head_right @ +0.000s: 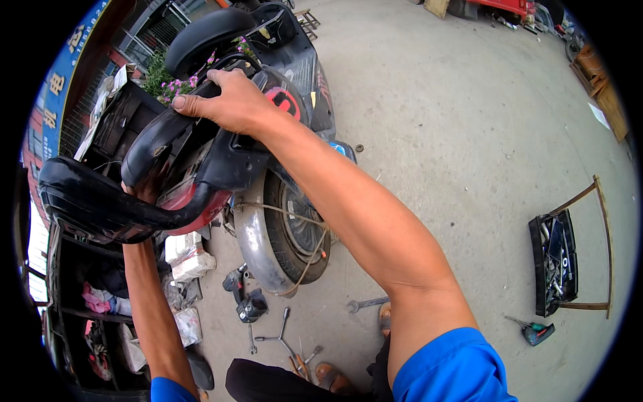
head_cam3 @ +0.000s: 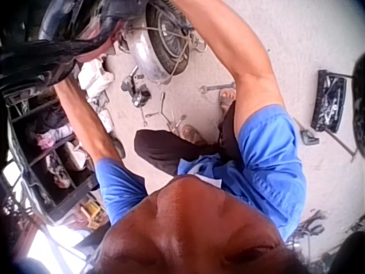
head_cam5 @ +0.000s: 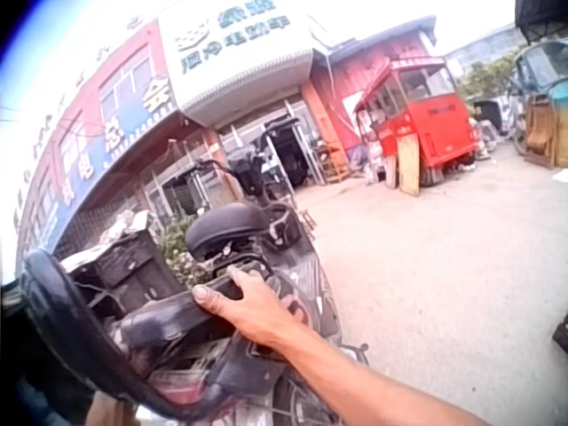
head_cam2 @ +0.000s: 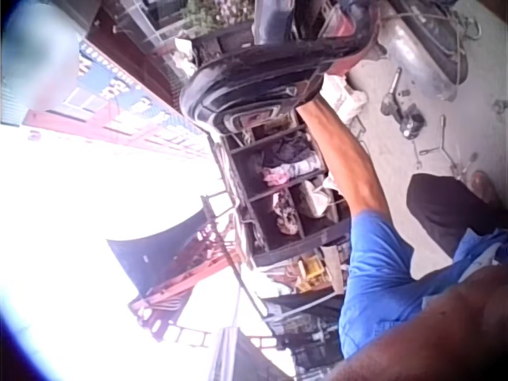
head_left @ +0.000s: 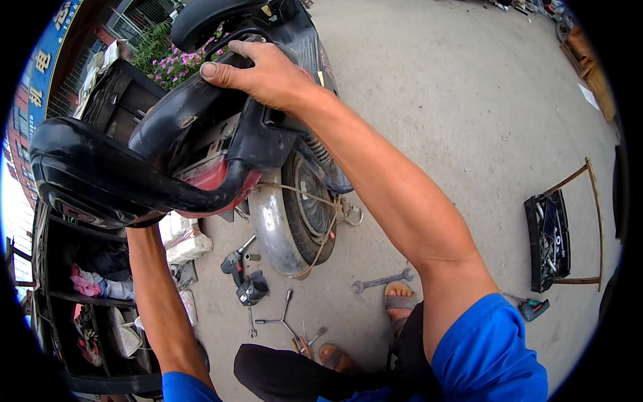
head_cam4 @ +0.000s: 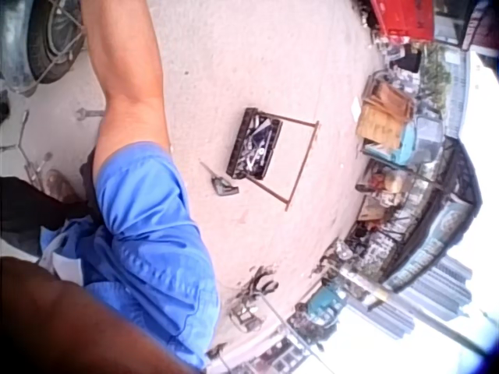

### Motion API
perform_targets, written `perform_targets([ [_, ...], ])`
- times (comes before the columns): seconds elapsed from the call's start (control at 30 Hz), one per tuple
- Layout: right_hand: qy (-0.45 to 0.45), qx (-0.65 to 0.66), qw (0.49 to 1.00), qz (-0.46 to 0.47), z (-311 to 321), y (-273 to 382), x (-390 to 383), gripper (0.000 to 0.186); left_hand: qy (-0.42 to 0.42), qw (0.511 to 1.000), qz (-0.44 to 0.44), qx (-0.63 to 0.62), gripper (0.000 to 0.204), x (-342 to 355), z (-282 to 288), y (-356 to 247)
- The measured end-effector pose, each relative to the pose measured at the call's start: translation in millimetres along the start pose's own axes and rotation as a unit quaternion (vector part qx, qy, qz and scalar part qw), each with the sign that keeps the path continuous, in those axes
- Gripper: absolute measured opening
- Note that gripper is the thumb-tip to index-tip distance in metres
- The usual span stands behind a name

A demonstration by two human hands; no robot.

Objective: The person removes the rear seat of a scooter using a screwdriver and then manipulates the wiring underneath. They use a cordless drill and various hand tools to disassemble the seat and access the internal components.

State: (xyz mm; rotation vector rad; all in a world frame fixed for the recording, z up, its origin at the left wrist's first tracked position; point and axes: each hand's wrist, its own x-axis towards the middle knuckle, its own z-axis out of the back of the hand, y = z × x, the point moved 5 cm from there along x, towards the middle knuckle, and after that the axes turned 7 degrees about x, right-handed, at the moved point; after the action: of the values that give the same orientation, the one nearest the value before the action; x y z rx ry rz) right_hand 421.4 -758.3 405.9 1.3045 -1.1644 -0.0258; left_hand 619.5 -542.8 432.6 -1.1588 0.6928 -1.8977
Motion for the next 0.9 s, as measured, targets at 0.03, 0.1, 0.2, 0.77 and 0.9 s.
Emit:
perform_targets([
  [0.03,0.003,0.023,1.000,0.001,0,2,1,0.096,-0.003,0.999,-0.006,-0.040,0.083,1,-1,7],
  [0.1,-0.006,0.033,0.999,0.016,-1,4,4,0.083,-0.044,0.998,0.012,-0.045,0.086,-2,2,18],
  [0.2,-0.033,0.014,0.999,0.000,1,2,0,0.082,-0.108,0.991,0.070,-0.025,0.088,-23,23,38],
  [0.77,0.064,0.248,0.961,-0.105,34,-27,9,0.059,-0.314,0.941,0.096,0.084,0.087,12,-17,4],
  [0.9,0.055,0.143,0.982,-0.109,19,-16,2,0.049,-0.262,0.942,0.061,0.201,0.087,11,-25,-4],
])
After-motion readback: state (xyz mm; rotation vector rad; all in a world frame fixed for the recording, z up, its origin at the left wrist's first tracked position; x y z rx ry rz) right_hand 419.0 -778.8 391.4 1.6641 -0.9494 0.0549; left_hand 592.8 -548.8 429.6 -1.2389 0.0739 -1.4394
